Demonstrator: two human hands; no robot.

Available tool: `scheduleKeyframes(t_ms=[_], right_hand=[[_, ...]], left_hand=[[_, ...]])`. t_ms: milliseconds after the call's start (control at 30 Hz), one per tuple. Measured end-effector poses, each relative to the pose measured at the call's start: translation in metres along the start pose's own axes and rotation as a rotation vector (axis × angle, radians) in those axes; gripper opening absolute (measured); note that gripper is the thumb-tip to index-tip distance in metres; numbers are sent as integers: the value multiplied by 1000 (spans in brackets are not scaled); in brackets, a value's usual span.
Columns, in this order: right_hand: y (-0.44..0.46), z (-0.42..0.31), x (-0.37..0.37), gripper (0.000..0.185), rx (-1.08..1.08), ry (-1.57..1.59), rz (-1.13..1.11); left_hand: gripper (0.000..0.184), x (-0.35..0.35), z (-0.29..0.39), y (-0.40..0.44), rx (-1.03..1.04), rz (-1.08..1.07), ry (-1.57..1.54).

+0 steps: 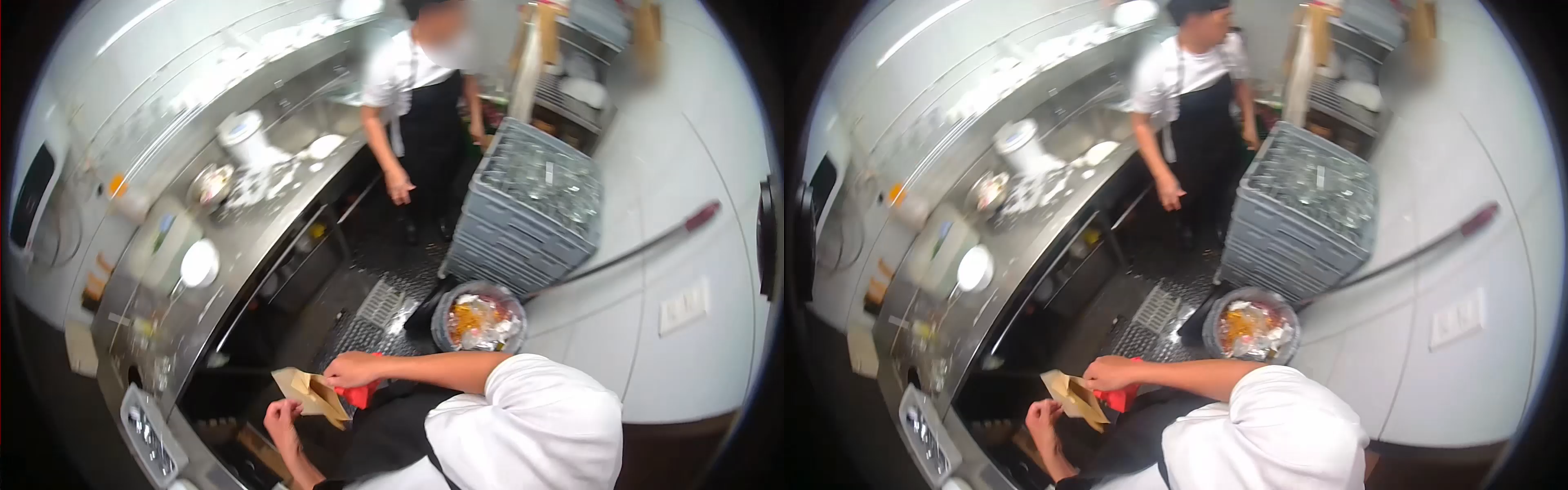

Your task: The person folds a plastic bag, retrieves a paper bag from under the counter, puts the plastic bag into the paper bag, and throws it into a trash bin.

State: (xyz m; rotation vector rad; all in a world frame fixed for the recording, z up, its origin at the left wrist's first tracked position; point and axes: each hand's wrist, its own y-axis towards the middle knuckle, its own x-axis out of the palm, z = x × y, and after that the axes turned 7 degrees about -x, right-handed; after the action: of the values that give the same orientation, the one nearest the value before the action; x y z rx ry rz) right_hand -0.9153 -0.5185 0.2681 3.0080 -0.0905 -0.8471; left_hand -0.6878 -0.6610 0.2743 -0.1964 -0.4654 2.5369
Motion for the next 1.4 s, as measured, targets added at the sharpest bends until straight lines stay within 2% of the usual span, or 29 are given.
scheduleKeyframes(t_ms=[33, 100, 167, 200, 233, 300, 333, 400, 500, 533, 633, 733, 833, 933, 1100, 1233, 1333, 1367, 1400], right_hand=[[-4, -1, 1, 30, 38, -71, 78], [-12, -6, 2, 28, 74, -170, 165], [-17, -14, 7, 25, 92, -260, 224], [-19, -19, 9, 25, 95, -304, 243], [-20, -23, 11, 24, 95, -349, 259], [-20, -22, 22, 24, 191, -391, 297], [-20, -19, 27, 24, 236, -408, 314], [-31, -41, 22, 24, 196, -258, 487], [-42, -57, 26, 26, 206, -158, 604], [-44, -60, 30, 27, 221, -144, 622], [-48, -59, 46, 30, 221, -143, 728], [-51, -65, 57, 30, 242, -200, 760], [-50, -69, 71, 29, 227, -302, 809], [-49, -77, 80, 27, 230, -404, 851], [-57, -85, 84, 23, 294, -516, 892], [-64, -68, 89, 24, 342, -549, 925], [-71, -57, 81, 23, 502, -564, 931], [-73, -59, 76, 23, 592, -580, 894], [-76, -58, 75, 24, 601, -482, 956]], left_hand=[[18, 0, -1, 5, 18, -9, -8], [14, -3, 5, 16, 214, -45, 321], [45, 36, 35, -6, 423, 79, 538], [75, 50, 46, -10, 459, -33, 590], [88, 67, 56, -18, 626, -87, 692], [90, 92, 66, -21, 764, -146, 842], [88, 94, 63, -16, 630, -242, 707], [83, 96, 52, 0, 348, -424, 443], [78, 83, 32, 24, 106, -622, 280], [58, 83, 16, 32, 259, -613, 241], [35, 74, -4, 52, 236, -664, 375], [21, 75, 29, 13, 564, -381, 860], [24, 76, 34, 2, 470, -380, 884], [20, 75, 23, 8, 481, -397, 852], [21, 70, 23, 26, 622, -99, 832], [18, 63, 33, 35, 698, 20, 782], [19, 62, 51, 27, 657, -11, 790], [22, 61, 53, 31, 684, -4, 860], [24, 56, 50, 37, 792, -24, 820]])
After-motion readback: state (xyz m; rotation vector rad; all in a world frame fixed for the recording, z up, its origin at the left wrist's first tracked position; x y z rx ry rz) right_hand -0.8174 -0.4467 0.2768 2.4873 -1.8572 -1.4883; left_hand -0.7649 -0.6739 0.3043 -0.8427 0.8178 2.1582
